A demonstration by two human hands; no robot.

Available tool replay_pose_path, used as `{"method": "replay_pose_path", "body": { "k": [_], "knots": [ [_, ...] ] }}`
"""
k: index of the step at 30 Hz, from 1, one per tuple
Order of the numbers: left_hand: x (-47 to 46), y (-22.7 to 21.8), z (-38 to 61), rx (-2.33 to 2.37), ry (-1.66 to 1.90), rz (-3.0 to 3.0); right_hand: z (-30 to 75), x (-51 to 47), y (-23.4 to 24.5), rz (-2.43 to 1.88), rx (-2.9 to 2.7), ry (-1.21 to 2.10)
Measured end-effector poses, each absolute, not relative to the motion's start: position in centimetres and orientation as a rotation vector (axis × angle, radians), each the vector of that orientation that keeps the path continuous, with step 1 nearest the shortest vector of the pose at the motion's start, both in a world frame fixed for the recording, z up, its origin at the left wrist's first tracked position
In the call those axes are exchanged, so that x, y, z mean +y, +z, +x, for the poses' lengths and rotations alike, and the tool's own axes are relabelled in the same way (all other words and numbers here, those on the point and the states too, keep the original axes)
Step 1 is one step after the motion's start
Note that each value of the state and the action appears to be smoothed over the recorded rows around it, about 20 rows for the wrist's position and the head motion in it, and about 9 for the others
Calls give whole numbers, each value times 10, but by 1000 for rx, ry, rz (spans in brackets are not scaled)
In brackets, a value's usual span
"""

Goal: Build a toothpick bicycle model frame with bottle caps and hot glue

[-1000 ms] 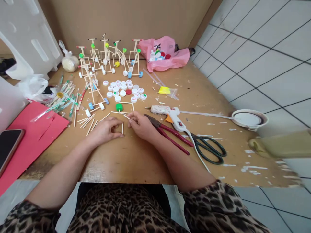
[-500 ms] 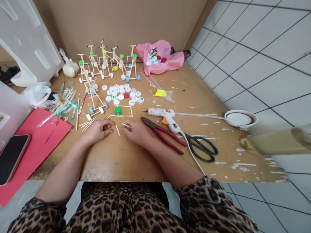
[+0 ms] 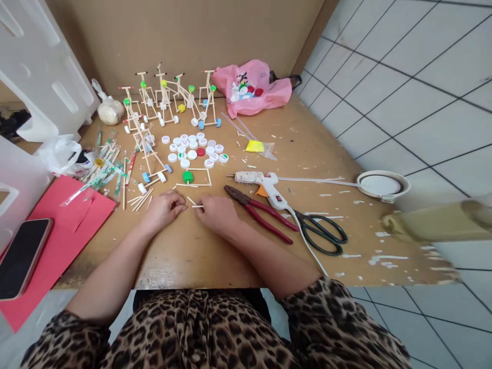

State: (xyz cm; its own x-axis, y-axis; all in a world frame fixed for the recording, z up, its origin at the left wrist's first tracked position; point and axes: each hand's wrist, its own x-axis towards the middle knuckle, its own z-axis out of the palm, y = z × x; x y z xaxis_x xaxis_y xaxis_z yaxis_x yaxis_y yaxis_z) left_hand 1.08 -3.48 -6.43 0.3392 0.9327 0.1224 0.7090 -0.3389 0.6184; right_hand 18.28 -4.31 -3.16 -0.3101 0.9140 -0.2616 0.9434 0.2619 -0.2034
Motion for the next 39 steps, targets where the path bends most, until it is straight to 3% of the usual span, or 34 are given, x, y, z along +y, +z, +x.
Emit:
{"method": "replay_pose_path", "body": {
  "k": [15,27,35,39],
  "knots": [
    [-39,-57,24,1592,331,2401,189,-43,-27,1776,2402,-486],
    [-40,-61,28,1712,303,2414,189,-43,-30,1773,2414,-478],
    [-30,-58,-6,1802,955,2134,187,-44,-31,1775,2424,-489],
    [-36,-56,-5,1544,896,1937,187,-44,-31,1793,2419,-494]
  ]
}}
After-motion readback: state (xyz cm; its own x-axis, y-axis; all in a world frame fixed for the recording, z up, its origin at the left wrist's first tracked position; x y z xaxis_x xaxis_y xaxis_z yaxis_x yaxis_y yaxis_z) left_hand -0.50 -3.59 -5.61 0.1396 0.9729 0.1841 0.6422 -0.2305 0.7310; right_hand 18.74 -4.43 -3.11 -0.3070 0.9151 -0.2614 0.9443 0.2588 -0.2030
